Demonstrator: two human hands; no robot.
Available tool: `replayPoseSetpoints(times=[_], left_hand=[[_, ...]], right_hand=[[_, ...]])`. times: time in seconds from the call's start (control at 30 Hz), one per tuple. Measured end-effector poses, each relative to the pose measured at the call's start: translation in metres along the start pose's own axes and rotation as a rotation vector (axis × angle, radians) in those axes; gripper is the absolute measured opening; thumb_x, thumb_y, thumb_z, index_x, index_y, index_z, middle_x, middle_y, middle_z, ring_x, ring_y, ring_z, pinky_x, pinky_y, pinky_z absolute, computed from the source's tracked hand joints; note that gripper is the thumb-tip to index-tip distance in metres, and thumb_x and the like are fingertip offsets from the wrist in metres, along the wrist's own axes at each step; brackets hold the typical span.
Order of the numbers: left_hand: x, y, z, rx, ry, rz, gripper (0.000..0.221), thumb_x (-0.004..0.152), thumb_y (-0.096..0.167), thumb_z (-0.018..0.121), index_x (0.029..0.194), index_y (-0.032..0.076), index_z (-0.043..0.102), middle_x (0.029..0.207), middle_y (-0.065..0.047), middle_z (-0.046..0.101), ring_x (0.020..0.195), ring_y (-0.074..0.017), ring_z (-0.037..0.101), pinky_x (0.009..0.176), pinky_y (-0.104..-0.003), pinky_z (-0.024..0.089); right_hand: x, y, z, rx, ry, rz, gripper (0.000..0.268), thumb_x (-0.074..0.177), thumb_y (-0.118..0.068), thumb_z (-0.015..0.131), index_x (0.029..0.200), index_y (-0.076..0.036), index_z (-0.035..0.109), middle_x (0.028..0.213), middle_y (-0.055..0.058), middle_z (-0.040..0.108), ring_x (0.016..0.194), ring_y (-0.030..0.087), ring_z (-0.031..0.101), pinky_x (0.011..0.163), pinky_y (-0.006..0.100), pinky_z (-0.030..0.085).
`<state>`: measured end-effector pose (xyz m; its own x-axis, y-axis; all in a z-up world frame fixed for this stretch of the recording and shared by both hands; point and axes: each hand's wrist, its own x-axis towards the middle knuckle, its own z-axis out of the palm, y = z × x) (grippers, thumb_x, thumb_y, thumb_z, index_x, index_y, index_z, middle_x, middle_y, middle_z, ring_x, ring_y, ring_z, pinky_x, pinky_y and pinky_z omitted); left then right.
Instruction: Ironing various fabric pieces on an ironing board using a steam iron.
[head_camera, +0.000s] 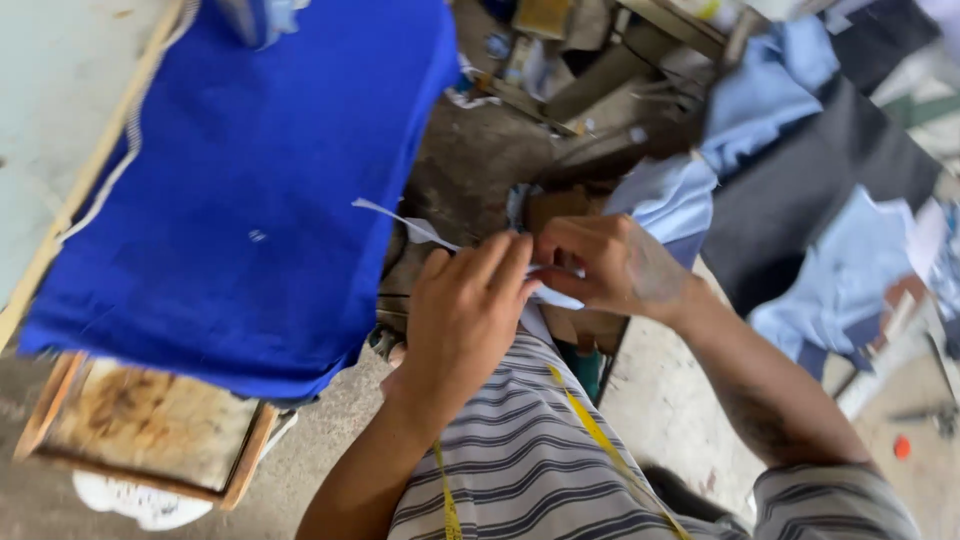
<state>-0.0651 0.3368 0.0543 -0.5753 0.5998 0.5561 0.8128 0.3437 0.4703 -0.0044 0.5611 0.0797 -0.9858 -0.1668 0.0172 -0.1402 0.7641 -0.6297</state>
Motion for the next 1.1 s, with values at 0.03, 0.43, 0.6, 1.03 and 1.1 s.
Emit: replayPoseSetpoints(times=[0.03,0.43,0.6,1.03,1.1], left_hand=[[-0.008,-0.005,-0.002,0.097,-0.015,0.024,0.016,0.103,0.021,0.072,0.117,0.014,0.077,0.105,-0.004,0.074,0.065,-0.0232,0.063,0.062,-0.038,0.044],[-0.066,-0.058,-0.163,0.389,0.01,-0.741,0.035,0.095,-0.011,0.072,0.116,0.015,0.082,0.117,-0.001,0.081,0.099,-0.0209,0.078,0.082,-0.037,0.057],[-0.087,-0.151,-0.163,0.403,0.142,-0.805,0.029,0.11,-0.02,0.072,0.124,0.001,0.087,0.116,-0.012,0.083,0.101,-0.0252,0.075,0.088,-0.038,0.055],[-0.127,-0.215,-0.093,0.237,0.641,-0.838,0.031,0.114,-0.029,0.07,0.127,-0.003,0.08,0.137,-0.027,0.075,0.128,-0.0365,0.072,0.111,-0.043,0.058],[-0.173,-0.249,-0.051,0.245,0.676,-0.937,0.031,0.111,-0.023,0.075,0.122,0.004,0.083,0.139,-0.02,0.071,0.13,-0.0329,0.07,0.112,-0.04,0.059]], right_hand=[[0.008,-0.012,0.009,-0.011,0.005,-0.007,0.013,0.092,-0.02,0.087,0.093,-0.015,0.074,0.068,0.0,0.066,0.063,0.023,0.072,0.058,0.036,0.057],[0.141,0.055,0.097,0.156,-1.021,0.11,0.018,0.104,-0.038,0.065,0.107,-0.023,0.075,0.099,-0.006,0.08,0.095,0.01,0.074,0.084,0.03,0.056],[0.24,0.149,0.086,0.016,-0.759,-0.045,0.035,0.099,-0.03,0.075,0.128,-0.009,0.078,0.118,0.008,0.084,0.083,0.017,0.079,0.076,0.028,0.065],[0.395,0.207,0.084,-0.001,0.041,-0.716,0.021,0.098,0.008,0.075,0.115,-0.004,0.078,0.108,0.01,0.069,0.072,0.022,0.064,0.068,0.034,0.053],[0.388,0.234,0.132,-0.012,-0.002,-0.698,0.018,0.1,0.002,0.069,0.116,-0.005,0.074,0.112,0.011,0.066,0.082,0.026,0.066,0.07,0.037,0.054]])
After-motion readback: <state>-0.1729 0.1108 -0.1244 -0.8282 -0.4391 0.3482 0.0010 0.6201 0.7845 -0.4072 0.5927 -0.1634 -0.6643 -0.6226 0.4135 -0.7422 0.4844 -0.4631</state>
